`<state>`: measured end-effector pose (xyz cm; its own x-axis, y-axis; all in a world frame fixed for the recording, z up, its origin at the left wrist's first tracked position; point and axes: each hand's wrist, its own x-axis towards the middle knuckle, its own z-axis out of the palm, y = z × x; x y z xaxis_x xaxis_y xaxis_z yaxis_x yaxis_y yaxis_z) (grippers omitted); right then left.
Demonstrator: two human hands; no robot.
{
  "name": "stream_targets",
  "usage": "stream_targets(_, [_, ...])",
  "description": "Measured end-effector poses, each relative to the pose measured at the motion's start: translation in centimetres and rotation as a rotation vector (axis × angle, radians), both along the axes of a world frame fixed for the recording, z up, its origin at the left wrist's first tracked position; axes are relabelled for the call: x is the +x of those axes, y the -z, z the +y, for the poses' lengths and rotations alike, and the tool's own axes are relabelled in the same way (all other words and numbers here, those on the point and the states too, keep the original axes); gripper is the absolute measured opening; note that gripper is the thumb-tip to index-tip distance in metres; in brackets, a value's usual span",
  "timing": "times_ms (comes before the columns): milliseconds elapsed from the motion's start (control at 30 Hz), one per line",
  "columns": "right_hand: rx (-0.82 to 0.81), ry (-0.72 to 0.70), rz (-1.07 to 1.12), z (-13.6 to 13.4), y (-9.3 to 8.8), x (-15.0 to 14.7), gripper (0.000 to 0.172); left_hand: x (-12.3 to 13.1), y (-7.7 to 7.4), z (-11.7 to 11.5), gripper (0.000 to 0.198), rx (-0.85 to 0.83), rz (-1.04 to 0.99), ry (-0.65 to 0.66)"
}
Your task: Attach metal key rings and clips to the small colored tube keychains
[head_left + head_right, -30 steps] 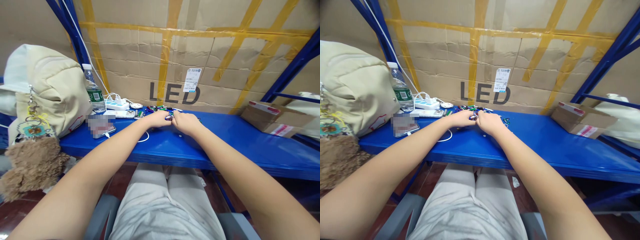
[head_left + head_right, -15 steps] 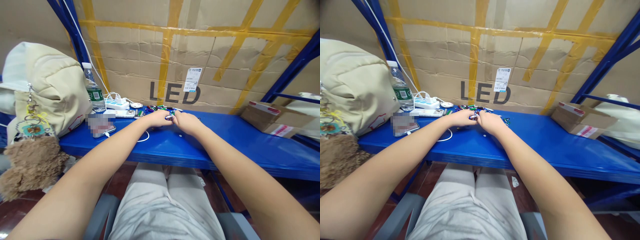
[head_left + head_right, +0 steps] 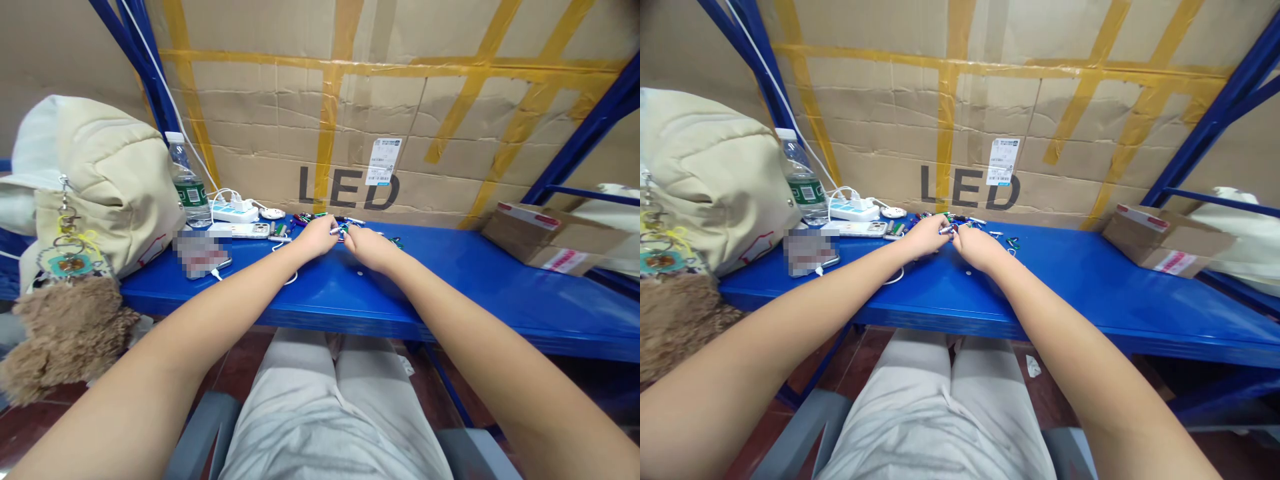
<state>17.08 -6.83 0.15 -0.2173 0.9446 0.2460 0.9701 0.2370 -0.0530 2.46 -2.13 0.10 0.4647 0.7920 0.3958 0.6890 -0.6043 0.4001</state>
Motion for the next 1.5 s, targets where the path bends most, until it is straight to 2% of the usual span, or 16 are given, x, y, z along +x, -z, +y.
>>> stream_targets(100, [-0.044,-0.084,0.122,0.2,-0.1,0.3,0.032,-0.9,-0.7,0.4,0.013,-0.137,-0.046,0.071])
stream_targets(233, [-0.150,-0.086,0.377,-0.1,-0.3,1.0,0.029,-3.1,-2.0,1.1,0.017,-0.667,-0.184,0.271])
stream_targets(300, [-0.188,-0.042,0.476,-0.1,-0.4,1.5,0.027,-4.1,-2.4,1.7,0.013,-0.815,-0.354,0.261])
stream_targets(400, [-0.187,-0.016,0.526,0.0,-0.5,2.1,0.024,-4.7,-2.6,2.7,0.014,-0.912,-0.541,0.124])
stream_targets(467, [-0.209,-0.024,0.535,0.1,-0.5,2.3,0.022,-4.4,-2.3,3.5,0.023,-0.875,-0.710,0.119])
stream_targets(533, [-0.254,-0.044,0.543,0.2,-0.4,2.3,0.020,-3.9,-1.9,4.2,0.035,-0.770,-0.833,0.173])
stream_targets(633, [-0.302,-0.059,0.540,0.2,-0.3,2.1,0.019,-3.6,-1.5,4.9,0.044,-0.572,-0.810,0.201])
stream_targets(733, [-0.311,-0.044,0.507,0.0,-0.3,2.1,0.017,-4.6,-2.0,4.6,0.047,-0.396,-0.425,0.148])
stream_targets(800, [-0.304,-0.018,0.468,-0.1,-0.5,2.2,0.018,-6.0,-2.8,3.9,0.039,-0.235,0.021,0.101])
stream_targets(867, [-0.299,-0.010,0.415,-0.1,-0.7,2.5,0.020,-7.5,-3.9,3.0,0.032,-0.164,0.393,0.067])
stream_targets(967, [-0.304,-0.082,0.333,-0.3,-1.1,3.3,0.023,-9.1,-5.2,2.0,0.037,-0.192,0.569,-0.073])
stream_targets(1033, [-0.300,-0.143,0.295,-0.3,-1.3,3.8,0.025,-9.6,-5.5,1.7,0.037,-0.223,0.638,-0.151])
stream_targets(1133, [-0.248,-0.159,0.251,-0.1,-1.2,3.9,0.024,-9.5,-5.2,2.0,0.031,-0.257,0.662,-0.171])
stream_targets(1267, [-0.081,-0.220,0.212,0.7,0.0,1.9,0.024,-9.3,-4.5,2.7,0.019,-0.243,0.631,-0.150])
stream_targets(1400, [0.070,-0.417,0.040,1.6,1.3,-0.5,0.031,-9.0,-4.4,2.9,0.019,-0.105,0.526,-0.152])
stream_targets(1500, [0.083,-0.460,-0.025,1.8,1.6,-1.2,0.028,-8.4,-4.6,2.6,0.024,-0.022,0.363,-0.110])
